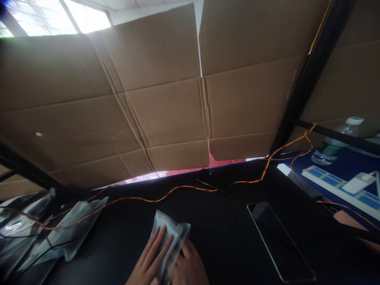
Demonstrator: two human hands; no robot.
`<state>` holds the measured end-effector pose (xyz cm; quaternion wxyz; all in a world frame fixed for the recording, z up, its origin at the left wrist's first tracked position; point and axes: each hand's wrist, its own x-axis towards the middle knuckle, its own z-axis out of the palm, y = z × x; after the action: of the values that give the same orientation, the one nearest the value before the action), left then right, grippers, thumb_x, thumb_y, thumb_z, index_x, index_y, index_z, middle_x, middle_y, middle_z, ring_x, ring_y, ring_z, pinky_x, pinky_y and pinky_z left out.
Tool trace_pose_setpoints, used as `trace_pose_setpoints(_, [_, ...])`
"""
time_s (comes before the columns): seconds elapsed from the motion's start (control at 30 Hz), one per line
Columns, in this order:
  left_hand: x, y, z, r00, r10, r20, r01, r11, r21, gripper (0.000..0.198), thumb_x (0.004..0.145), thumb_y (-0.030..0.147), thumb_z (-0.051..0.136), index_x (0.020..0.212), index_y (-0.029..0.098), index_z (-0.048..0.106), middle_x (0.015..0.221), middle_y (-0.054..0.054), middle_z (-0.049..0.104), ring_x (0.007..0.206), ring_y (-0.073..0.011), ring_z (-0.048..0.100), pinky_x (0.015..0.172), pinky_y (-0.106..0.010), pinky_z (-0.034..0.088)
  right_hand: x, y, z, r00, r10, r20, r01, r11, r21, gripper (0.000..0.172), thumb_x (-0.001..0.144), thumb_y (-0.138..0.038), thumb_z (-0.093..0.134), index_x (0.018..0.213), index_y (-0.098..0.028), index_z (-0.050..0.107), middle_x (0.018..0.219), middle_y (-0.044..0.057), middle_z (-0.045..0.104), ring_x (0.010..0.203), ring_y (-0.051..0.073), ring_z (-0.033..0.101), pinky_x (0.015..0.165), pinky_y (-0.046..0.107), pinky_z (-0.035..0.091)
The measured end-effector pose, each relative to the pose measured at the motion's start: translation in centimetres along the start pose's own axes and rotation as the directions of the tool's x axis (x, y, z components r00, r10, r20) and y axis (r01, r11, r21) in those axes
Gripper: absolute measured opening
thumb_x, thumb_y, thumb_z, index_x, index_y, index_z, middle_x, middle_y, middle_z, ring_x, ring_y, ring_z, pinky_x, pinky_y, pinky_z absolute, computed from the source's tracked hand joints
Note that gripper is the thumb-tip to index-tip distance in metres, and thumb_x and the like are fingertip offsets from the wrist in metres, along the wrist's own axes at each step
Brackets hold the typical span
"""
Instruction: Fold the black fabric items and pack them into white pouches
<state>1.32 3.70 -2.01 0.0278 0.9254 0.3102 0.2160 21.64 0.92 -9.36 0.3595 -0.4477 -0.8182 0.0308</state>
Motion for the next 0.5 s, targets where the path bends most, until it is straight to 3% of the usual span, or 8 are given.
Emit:
trace_pose_setpoints(0.13, [-0.2,0.0,-1.7,0.999,-0.013,0.029,0.012,1.0,0.025,0.067,0.116,0.057,0.042,0.177,0.034,0.027,0.169,-0.009,0.054,0.149,-0.0325,0.061,0.111,-0.043,0.062,-0.4,-0.7,1.7,0.997,0.06,-0.041,-0.062,0.998,-0.031,0.036,0.098,-0.031,0.074,0.133,-0.029,0.079,0.123,0.006,0.084,0.125,0.039,0.073,0.107,0.051,0.062])
trace_pose_setpoints(0.23, [0.1,-0.1,-3.7,0.998,-0.067,0.019,0.065,0.993,0.1,0.06,0.114,0.05,0.052,0.172,0.04,0.039,0.174,-0.006,0.047,0.146,-0.0333,0.064,0.108,-0.046,0.064,-0.6,-0.9,1.7,0.996,-0.084,-0.02,0.084,0.996,0.018,0.037,0.102,-0.028,0.069,0.136,-0.04,0.077,0.119,-0.004,0.085,0.126,0.031,0.074,0.11,0.044,0.061])
trace_pose_setpoints(0.33, [0.6,-0.3,-4.2,0.998,-0.055,0.003,0.055,0.992,0.116,0.062,0.112,0.052,0.055,0.171,0.039,0.041,0.177,-0.007,0.041,0.154,-0.0381,0.055,0.111,-0.055,0.061,-0.6,-0.8,1.3,0.985,-0.172,0.001,0.171,0.983,0.063,0.036,0.104,-0.028,0.068,0.137,-0.042,0.076,0.121,-0.006,0.085,0.12,0.024,0.077,0.105,0.033,0.063])
trace_pose_setpoints(0.43, [1.1,0.2,-3.7,0.998,-0.048,0.03,0.047,0.998,0.03,0.071,0.11,0.056,0.057,0.174,0.037,0.034,0.176,-0.009,0.041,0.158,-0.0398,0.047,0.115,-0.061,0.056,-0.4,-1.3,0.7,0.993,-0.12,0.02,0.118,0.991,0.064,0.043,0.105,-0.028,0.067,0.147,-0.034,0.07,0.131,0.001,0.082,0.12,0.024,0.077,0.104,0.033,0.064])
trace_pose_setpoints(0.5, [1.5,1.0,-3.4,0.996,-0.083,0.028,0.084,0.996,-0.029,0.073,0.109,0.055,0.06,0.175,0.038,0.031,0.177,-0.009,0.04,0.16,-0.0398,0.044,0.116,-0.06,0.056,-0.1,-1.9,0.2,1.0,-0.022,0.018,0.022,0.999,0.041,0.053,0.106,-0.028,0.064,0.159,-0.027,0.06,0.144,0.007,0.076,0.128,0.029,0.075,0.108,0.038,0.063])
